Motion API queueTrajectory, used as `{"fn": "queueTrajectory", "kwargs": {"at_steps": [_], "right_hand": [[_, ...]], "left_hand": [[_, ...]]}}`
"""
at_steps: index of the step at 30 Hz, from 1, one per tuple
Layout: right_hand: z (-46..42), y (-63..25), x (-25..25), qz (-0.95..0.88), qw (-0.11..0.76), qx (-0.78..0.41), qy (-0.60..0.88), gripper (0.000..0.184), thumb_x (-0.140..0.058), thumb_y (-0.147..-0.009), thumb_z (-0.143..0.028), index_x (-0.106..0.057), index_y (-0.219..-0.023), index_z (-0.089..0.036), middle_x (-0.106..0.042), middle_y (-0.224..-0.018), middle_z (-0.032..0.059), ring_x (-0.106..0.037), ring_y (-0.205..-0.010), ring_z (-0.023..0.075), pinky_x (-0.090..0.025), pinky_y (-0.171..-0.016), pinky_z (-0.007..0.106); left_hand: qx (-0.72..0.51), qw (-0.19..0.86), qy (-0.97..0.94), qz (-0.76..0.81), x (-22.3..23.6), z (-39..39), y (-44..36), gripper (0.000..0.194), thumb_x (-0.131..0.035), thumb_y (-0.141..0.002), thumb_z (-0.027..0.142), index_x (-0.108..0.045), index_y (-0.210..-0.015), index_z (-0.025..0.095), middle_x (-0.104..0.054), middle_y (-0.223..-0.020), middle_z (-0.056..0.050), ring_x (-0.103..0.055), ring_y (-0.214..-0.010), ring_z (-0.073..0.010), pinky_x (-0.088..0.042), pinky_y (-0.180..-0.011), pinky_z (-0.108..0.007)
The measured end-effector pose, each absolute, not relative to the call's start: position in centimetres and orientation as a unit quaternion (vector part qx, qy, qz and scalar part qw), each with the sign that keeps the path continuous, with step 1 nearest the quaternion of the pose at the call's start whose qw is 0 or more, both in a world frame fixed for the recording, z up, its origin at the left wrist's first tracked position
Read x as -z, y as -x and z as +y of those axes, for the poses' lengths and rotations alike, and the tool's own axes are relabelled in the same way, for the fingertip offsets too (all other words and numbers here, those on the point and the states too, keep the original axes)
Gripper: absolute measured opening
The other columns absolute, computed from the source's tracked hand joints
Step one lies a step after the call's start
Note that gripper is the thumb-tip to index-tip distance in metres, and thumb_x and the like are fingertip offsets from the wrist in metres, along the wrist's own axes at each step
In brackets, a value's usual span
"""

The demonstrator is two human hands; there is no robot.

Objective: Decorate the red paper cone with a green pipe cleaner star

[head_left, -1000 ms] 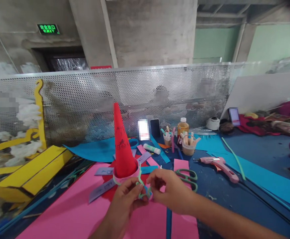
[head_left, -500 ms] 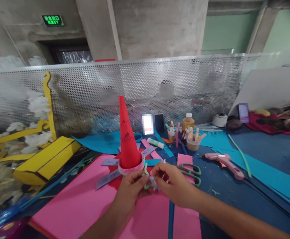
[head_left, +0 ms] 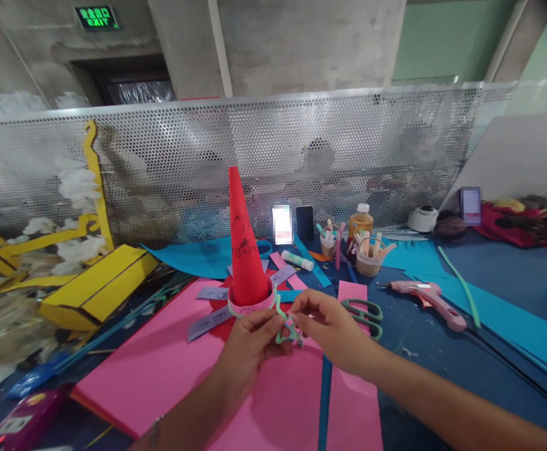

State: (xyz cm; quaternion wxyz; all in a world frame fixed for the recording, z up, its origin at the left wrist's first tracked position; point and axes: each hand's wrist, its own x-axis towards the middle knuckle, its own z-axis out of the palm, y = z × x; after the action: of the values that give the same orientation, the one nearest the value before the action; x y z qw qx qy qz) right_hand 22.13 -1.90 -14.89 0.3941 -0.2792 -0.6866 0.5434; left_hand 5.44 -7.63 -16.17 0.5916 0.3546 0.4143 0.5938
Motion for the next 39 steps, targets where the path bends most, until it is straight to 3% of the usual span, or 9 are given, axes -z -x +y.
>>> {"fn": "queueTrajectory", "kwargs": {"at_steps": [7,10,12,17,20,24,29,35,39], "right_hand": [[-1.4,-21.9,14.9,-0.550,0.404,-0.683,0.261,0.028,-0.081,-0.075,-0.038,-0.061,-0.084,-0.020,-0.058,-0.073,-0.0045,-0.057,-0.067,0.0121,-0.051,-0.067,0.029],[-1.3,-22.1,15.1,-0.644,0.399,-0.595,0.269,0.017,-0.072,-0.082,-0.033,-0.062,-0.086,-0.020,-0.061,-0.076,-0.0022,-0.059,-0.068,0.0132,-0.051,-0.066,0.029],[-1.3,-22.4,15.1,-0.718,0.397,-0.501,0.275,0.012,-0.065,-0.087,-0.027,-0.064,-0.098,-0.021,-0.067,-0.092,0.0027,-0.063,-0.077,0.0156,-0.053,-0.068,0.030],[-1.1,-23.5,14.7,-0.868,0.370,-0.258,0.210,0.039,-0.053,-0.096,-0.016,-0.056,-0.134,-0.027,-0.066,-0.130,0.0084,-0.065,-0.108,0.0210,-0.056,-0.088,0.037],[-0.8,-23.8,14.6,-0.897,0.354,-0.184,0.191,0.029,-0.052,-0.099,-0.017,-0.062,-0.125,-0.026,-0.070,-0.123,0.0076,-0.066,-0.113,0.0229,-0.054,-0.094,0.039],[-0.7,-23.7,14.5,-0.892,0.372,-0.166,0.197,0.014,-0.057,-0.098,-0.018,-0.066,-0.107,-0.024,-0.073,-0.106,0.0067,-0.069,-0.100,0.0221,-0.057,-0.087,0.037],[-0.7,-23.8,14.3,-0.896,0.380,-0.118,0.196,0.032,-0.056,-0.097,-0.017,-0.062,-0.128,-0.023,-0.066,-0.130,0.0124,-0.062,-0.120,0.0261,-0.054,-0.098,0.042],[-0.5,-24.0,14.4,-0.909,0.332,-0.138,0.212,0.010,-0.059,-0.096,-0.020,-0.069,-0.097,-0.024,-0.074,-0.099,0.0068,-0.068,-0.095,0.0237,-0.054,-0.083,0.038],[-0.8,-23.8,14.2,-0.888,0.350,-0.178,0.240,0.010,-0.059,-0.093,-0.019,-0.067,-0.088,-0.023,-0.071,-0.090,0.0053,-0.066,-0.087,0.0216,-0.050,-0.076,0.035]], "left_hand": [[-0.599,0.587,-0.368,0.401,16.7,-7.5,-5.0,0.034,-0.088,-0.074,0.044,-0.075,-0.076,0.013,-0.068,-0.075,-0.003,-0.064,-0.065,-0.0135,-0.060,-0.071,-0.030],[-0.594,0.582,-0.378,0.406,16.7,-7.4,-5.1,0.037,-0.089,-0.072,0.047,-0.074,-0.075,0.013,-0.067,-0.075,-0.003,-0.063,-0.064,-0.0127,-0.057,-0.067,-0.027],[-0.580,0.576,-0.392,0.421,16.6,-7.5,-5.1,0.039,-0.090,-0.069,0.049,-0.073,-0.072,0.013,-0.065,-0.073,-0.002,-0.062,-0.061,-0.0124,-0.056,-0.063,-0.027],[-0.544,0.572,-0.422,0.446,16.7,-7.5,-5.1,0.043,-0.090,-0.066,0.052,-0.073,-0.071,0.013,-0.066,-0.068,-0.003,-0.063,-0.057,-0.0149,-0.055,-0.060,-0.030],[-0.528,0.562,-0.447,0.453,16.8,-7.4,-5.0,0.044,-0.089,-0.067,0.053,-0.074,-0.072,0.012,-0.067,-0.066,-0.004,-0.063,-0.055,-0.0154,-0.055,-0.060,-0.031],[-0.523,0.538,-0.466,0.469,16.4,-7.4,-4.9,0.048,-0.087,-0.066,0.058,-0.074,-0.072,0.013,-0.067,-0.068,-0.003,-0.063,-0.058,-0.0151,-0.055,-0.063,-0.032],[-0.503,0.526,-0.480,0.490,16.0,-7.5,-5.1,0.050,-0.088,-0.062,0.061,-0.070,-0.066,0.014,-0.064,-0.062,-0.002,-0.061,-0.054,-0.0152,-0.052,-0.059,-0.031],[-0.505,0.529,-0.488,0.476,16.2,-7.7,-5.2,0.047,-0.084,-0.069,0.060,-0.076,-0.070,0.014,-0.065,-0.068,-0.004,-0.061,-0.061,-0.0154,-0.054,-0.064,-0.031],[-0.540,0.553,-0.438,0.459,16.3,-7.7,-5.0,0.043,-0.086,-0.070,0.055,-0.077,-0.070,0.013,-0.064,-0.073,-0.004,-0.060,-0.066,-0.0153,-0.056,-0.070,-0.033]]}}
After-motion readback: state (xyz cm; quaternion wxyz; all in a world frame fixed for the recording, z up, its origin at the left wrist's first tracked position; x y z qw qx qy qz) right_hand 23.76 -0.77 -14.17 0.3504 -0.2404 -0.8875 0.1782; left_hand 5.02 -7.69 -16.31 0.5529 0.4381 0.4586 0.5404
